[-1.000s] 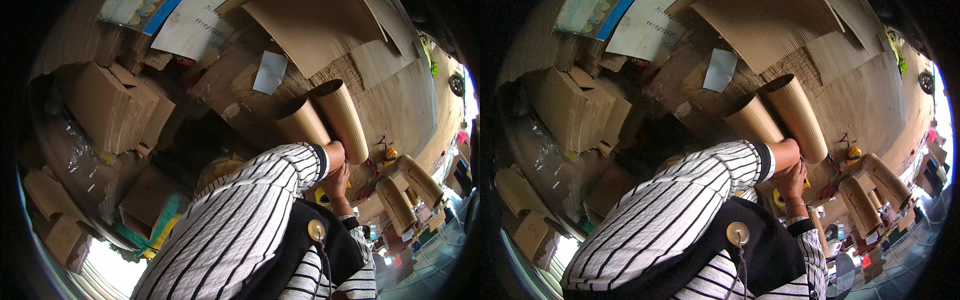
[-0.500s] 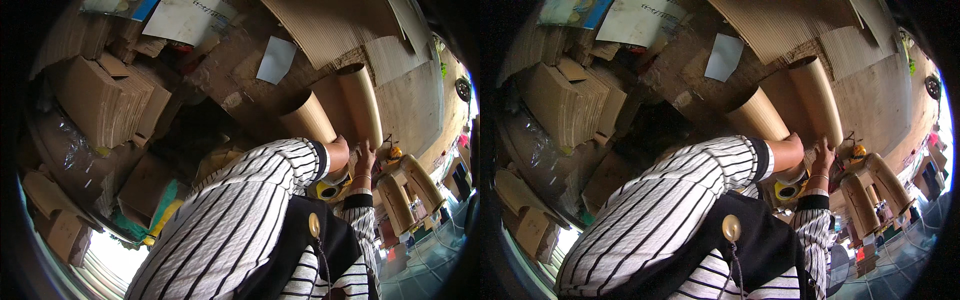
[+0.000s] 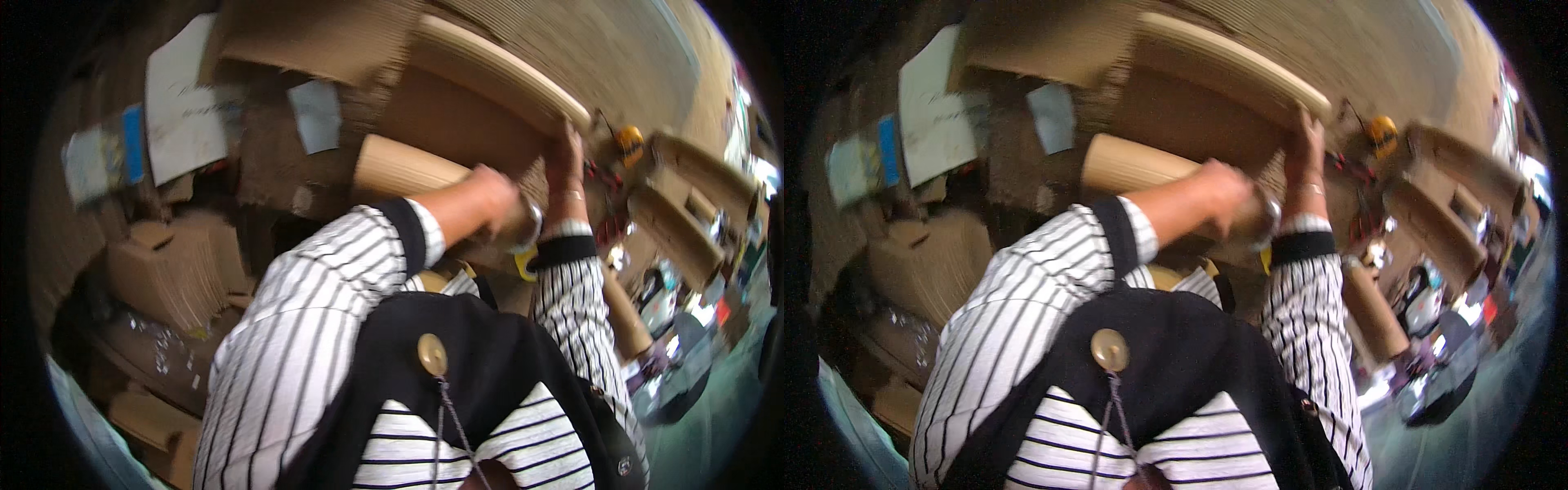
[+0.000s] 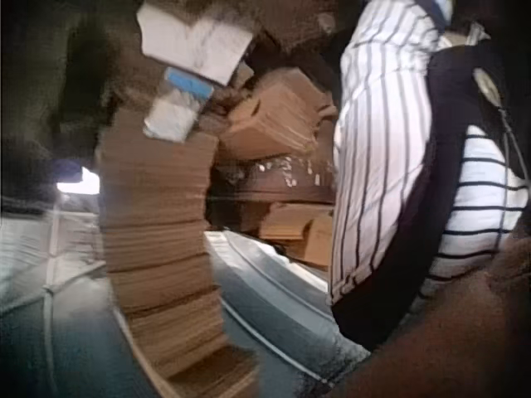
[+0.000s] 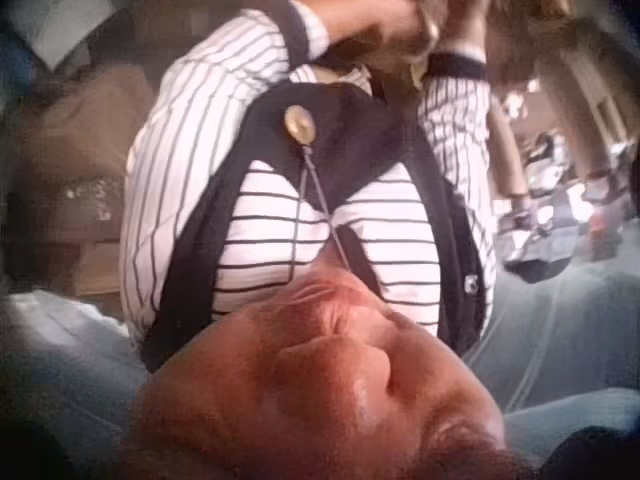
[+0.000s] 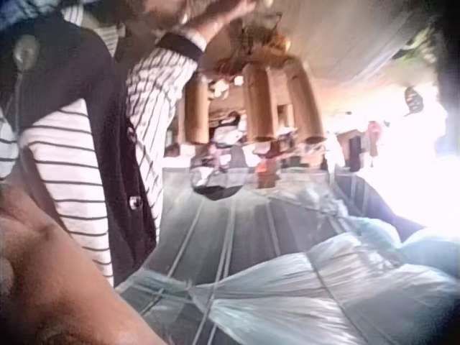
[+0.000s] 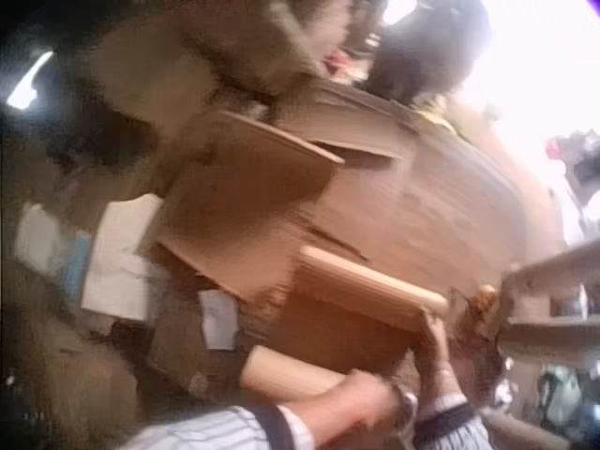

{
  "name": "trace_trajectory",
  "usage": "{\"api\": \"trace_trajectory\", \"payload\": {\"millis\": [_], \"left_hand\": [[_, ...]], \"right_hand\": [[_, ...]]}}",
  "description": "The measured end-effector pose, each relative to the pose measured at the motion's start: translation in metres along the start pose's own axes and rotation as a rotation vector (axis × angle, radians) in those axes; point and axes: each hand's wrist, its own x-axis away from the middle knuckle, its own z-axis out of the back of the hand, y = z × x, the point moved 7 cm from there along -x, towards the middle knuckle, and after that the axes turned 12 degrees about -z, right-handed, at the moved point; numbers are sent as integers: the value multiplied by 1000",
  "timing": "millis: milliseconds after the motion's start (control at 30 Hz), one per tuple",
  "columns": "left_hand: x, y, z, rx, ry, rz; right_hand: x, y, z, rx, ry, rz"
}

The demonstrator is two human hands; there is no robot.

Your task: The person places a small potted plant inside a corrugated cardboard tube, then secures the tube with yellow tape. They trim the tube's edge with scissors, attach a small paper label, and place the finished unit among other similar tubes on the floor.

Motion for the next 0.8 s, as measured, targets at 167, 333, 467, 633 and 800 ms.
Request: {"api": "trace_trajectory", "payload": {"millis": [167,333,467,633,800], "left_hand": [[10,8,9,-57,129,11],[7,6,3,-120,187,-28],[5,8,0,-147,183,-28],[5,14,-4,-205,250,-61],[5,10,-4,-184,220,-58]], "right_hand": [[-10,-5,-14,12,-8,52],[-17,0,-18,93,54,65],[-21,4,-20,121,118,36],[-37,12,-16,144,222,104],[-28,6,-26,135,227,81]]}}
